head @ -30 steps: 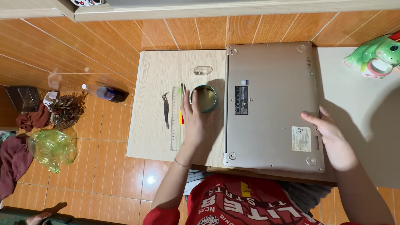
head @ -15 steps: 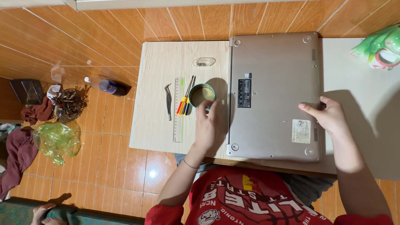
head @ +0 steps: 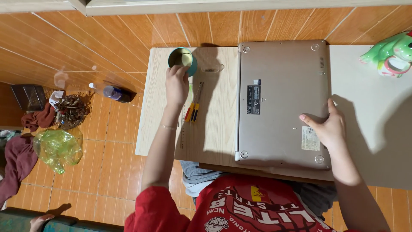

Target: The user is using various tools to unscrew and pry open the back cover of a laptop.

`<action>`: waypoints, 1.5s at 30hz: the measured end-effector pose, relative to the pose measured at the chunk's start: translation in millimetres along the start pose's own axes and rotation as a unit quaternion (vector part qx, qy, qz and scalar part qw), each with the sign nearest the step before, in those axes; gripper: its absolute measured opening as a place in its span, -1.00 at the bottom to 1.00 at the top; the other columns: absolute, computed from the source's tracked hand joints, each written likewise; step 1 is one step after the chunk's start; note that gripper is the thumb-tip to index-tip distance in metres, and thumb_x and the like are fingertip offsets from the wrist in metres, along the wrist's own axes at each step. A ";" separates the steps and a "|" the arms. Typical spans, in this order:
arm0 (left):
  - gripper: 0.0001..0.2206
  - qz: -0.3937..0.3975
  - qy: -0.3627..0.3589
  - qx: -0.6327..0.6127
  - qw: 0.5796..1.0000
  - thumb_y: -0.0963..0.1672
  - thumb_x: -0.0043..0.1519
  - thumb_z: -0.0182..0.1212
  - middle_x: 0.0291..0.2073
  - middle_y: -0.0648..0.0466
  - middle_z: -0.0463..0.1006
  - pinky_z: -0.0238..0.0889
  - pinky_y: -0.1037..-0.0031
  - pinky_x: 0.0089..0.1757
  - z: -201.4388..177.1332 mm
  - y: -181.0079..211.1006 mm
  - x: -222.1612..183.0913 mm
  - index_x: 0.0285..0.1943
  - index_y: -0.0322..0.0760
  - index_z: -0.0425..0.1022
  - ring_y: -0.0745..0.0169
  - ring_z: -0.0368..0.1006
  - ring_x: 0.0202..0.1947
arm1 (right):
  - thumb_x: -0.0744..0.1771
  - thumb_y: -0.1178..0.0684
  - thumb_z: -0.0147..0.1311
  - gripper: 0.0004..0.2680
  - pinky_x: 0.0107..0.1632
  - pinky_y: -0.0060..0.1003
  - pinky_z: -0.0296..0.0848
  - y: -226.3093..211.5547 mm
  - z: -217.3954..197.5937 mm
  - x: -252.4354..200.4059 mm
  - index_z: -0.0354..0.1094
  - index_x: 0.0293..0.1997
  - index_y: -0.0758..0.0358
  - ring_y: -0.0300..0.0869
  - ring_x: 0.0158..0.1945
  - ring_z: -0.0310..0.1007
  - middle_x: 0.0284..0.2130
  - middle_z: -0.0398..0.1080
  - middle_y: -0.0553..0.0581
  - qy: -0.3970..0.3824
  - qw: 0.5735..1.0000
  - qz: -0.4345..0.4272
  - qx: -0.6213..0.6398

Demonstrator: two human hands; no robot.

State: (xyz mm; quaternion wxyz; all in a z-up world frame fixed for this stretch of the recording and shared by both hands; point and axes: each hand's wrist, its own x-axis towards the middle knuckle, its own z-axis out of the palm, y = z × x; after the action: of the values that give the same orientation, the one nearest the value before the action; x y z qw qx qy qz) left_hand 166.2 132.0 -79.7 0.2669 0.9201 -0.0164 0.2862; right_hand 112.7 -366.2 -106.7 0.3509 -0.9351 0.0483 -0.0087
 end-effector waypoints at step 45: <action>-0.75 -0.061 -0.183 -0.147 0.970 -0.25 0.18 0.26 -0.11 -0.06 0.61 0.49 0.33 -0.10 -70.0 87.9 -101.2 0.05 -0.33 0.58 0.04 0.55 -0.14 | 0.28 -0.59 0.04 -0.42 0.49 0.09 -0.16 -83.1 80.7 -128.5 0.40 0.32 -0.08 -0.02 0.41 0.12 0.30 0.31 0.11 0.041 0.887 -0.424 -0.181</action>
State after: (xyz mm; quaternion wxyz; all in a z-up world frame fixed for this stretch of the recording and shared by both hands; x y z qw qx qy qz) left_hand 29.3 79.3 -43.0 0.4091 0.9066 -0.0507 0.0902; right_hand -4.2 -238.7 -110.6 0.1364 -0.9125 -0.3379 -0.1858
